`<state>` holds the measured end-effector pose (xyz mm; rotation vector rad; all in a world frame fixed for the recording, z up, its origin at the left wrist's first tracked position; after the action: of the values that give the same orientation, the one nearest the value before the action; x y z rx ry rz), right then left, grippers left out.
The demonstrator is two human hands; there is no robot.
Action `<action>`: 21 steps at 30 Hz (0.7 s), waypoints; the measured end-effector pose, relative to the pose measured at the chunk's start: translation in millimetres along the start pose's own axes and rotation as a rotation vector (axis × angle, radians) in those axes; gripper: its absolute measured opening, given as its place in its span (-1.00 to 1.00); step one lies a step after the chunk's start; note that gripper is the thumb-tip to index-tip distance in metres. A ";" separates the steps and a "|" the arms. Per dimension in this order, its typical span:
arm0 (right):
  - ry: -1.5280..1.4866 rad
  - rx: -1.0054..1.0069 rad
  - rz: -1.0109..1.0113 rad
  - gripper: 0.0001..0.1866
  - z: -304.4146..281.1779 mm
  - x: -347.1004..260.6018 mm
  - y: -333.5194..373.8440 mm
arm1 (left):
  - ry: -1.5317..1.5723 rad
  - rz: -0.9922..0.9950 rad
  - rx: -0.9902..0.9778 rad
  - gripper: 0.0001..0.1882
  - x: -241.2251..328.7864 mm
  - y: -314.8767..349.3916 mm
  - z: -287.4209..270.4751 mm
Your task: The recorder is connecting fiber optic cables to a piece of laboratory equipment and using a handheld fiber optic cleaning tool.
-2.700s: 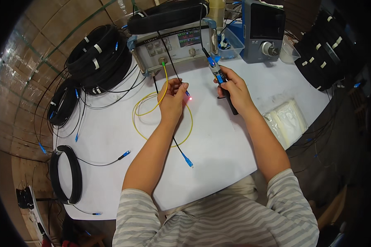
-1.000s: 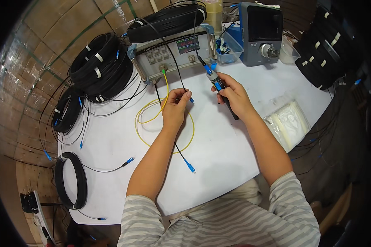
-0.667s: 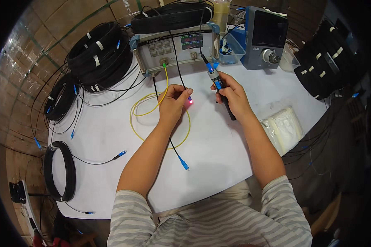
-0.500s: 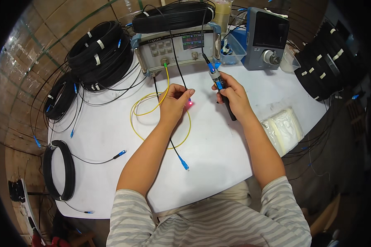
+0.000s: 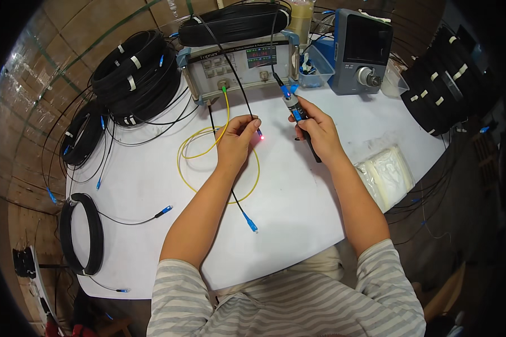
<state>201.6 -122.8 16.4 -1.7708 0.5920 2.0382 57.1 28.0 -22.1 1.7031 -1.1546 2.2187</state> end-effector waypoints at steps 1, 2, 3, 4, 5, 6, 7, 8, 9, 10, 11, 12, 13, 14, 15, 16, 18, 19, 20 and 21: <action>0.013 0.012 -0.001 -0.38 -0.6 0.3 -0.4 | -0.055 -0.013 -0.026 -0.77 -1.3 -0.2 -0.5; 0.026 0.024 0.000 -0.38 -1.1 0.7 -0.6 | -0.055 -0.014 -0.026 -0.77 -0.7 -0.4 -0.3; 0.026 0.024 0.000 -0.38 -1.0 0.0 -0.5 | -0.066 -0.009 -0.035 -0.77 0.2 -0.7 0.4; 0.030 0.036 -0.008 -0.38 -1.6 -1.8 0.0 | -0.078 -0.004 -0.044 -0.77 1.1 -1.0 1.1; 0.035 0.049 -0.015 -0.38 -2.5 -2.6 0.8 | -0.078 -0.005 -0.044 -0.77 1.4 -1.1 1.8; 0.034 0.049 -0.014 -0.38 -3.1 -2.2 0.8 | -0.070 0.003 -0.026 -0.78 2.2 -1.8 1.8; 0.042 0.048 -0.019 -0.39 -3.8 -2.0 0.6 | -0.062 0.011 -0.007 -0.79 3.1 -1.9 1.8; 0.050 0.046 -0.025 -0.39 -3.7 -1.7 0.1 | -0.063 0.011 -0.007 -0.79 3.2 -1.5 2.5; 0.049 0.045 -0.024 -0.39 -3.4 -0.8 -0.2 | -0.028 0.024 -0.004 -0.79 4.0 -1.2 3.8; 0.037 0.043 -0.019 -0.40 -3.2 0.4 -0.5 | 0.006 0.038 0.000 -0.79 4.9 -1.1 4.4; 0.025 0.038 -0.015 -0.40 -2.1 1.0 -0.7 | 0.004 0.038 0.002 -0.79 0.5 -1.4 1.9; 0.025 0.034 -0.015 -0.40 -1.3 1.2 -0.8 | 0.012 0.071 -0.018 -0.79 -2.9 -3.1 0.9; 0.031 0.030 -0.008 -0.40 -0.4 1.9 -0.9 | 0.020 0.103 -0.039 -0.79 -5.6 -3.5 -0.2; 0.037 0.032 0.000 -0.40 -1.7 2.5 -0.9 | 0.022 0.102 -0.041 -0.79 -6.9 -3.5 0.8; 0.038 0.034 0.000 -0.40 -2.7 2.8 -0.8 | 0.007 0.104 -0.040 -0.79 -8.1 -3.5 1.6; 0.033 0.033 -0.002 -0.40 -3.6 2.9 -0.6 | -0.009 0.105 -0.039 -0.79 -9.3 -3.4 2.2; 0.026 0.026 -0.003 -0.40 -1.8 3.2 -0.9 | -0.007 0.112 -0.043 -0.79 -11.8 -3.7 0.3; 0.035 0.029 -0.002 -0.40 -1.0 3.0 -1.1 | -0.003 0.120 -0.047 -0.78 -13.0 -4.3 -0.4; 0.045 0.035 0.001 -0.40 -1.2 3.2 -0.3 | -0.003 0.117 -0.048 -0.78 -13.8 -4.3 -0.1; 0.044 0.036 0.003 -0.40 -1.5 3.5 -0.5 | 0.017 0.097 -0.044 -0.78 -15.8 -4.5 0.2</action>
<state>202.7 -123.2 12.7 -1.7991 0.6409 1.9831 65.2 36.5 -33.6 1.6419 -1.2982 2.2406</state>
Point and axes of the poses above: each hand's wrist, its own y-axis away from the middle knuckle, its own z-axis out of the palm, x = y × z, the point moved 6 cm from there along -y, towards the middle knuckle, and after that the axes turned 15 degrees about z, right-handed, at the moved point
